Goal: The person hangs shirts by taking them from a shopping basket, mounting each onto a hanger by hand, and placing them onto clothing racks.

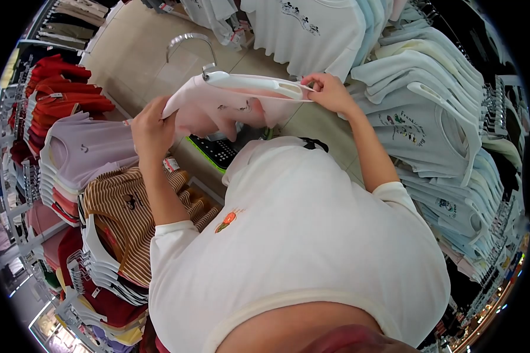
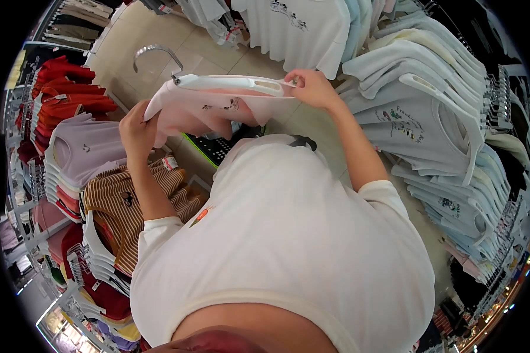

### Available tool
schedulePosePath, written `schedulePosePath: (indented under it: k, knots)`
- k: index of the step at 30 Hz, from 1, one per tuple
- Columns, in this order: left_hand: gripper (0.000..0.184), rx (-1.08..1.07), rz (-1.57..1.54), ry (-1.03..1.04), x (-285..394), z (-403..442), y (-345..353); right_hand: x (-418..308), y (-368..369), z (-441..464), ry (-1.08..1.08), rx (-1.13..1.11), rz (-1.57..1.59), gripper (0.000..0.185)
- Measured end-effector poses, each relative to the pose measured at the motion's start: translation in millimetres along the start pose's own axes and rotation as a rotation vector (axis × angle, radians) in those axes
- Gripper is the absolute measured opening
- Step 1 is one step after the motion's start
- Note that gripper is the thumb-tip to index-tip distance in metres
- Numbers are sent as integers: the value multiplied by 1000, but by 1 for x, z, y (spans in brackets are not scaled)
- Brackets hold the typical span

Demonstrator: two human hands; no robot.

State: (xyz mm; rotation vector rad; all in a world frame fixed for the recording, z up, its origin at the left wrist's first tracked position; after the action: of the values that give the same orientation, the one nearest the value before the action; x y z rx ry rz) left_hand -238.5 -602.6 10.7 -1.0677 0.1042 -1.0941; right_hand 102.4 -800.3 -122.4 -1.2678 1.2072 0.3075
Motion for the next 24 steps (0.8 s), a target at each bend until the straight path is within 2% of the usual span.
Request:
schedulePosePath:
  k: [3,5,6,7,11,14,15,18,21,24]
  knots:
    - [20,-11,20,63,7,-3,12,-26,-15,-7,-61,75,-84,35]
    - [21,-8,4,116,18,-7,27,-58,-10,-25,-99,62,80,35]
    - [22,-11,-38,102,23,-8,34,-75,-7,-36,-119,56,160,35]
    - [21,-25,-52,100,24,-8,37,-90,-8,-45,-186,40,69,40]
    - [18,-7,-268,14,22,-5,46,-100,-29,-65,-308,70,242,48]
    - [16,-15,-400,-129,11,-6,49,-102,-65,-77,-478,431,-275,49]
    - [16,1,-451,-116,14,-4,48,-94,-73,-78,-434,481,-360,50]
    - [17,-32,-485,-124,16,0,51,-85,-87,-77,-597,546,-400,41]
    - [17,-51,-489,-102,20,4,59,-81,-87,-77,-659,504,-455,34]
    - [21,-67,-435,21,42,10,57,-68,-73,-75,-530,403,-409,33]
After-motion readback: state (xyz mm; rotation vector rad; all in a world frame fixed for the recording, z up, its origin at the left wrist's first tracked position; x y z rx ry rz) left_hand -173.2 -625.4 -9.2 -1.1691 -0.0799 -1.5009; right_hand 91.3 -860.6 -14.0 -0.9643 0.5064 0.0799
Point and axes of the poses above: each hand's wrist, its own z-axis towards the middle knuckle, its own y-axis out of the palm, x = y × z, the point moved 2 cm from there along z, towards the middle knuckle, and after that the axes turned 9 degrees about x, right-handed, at the moved point
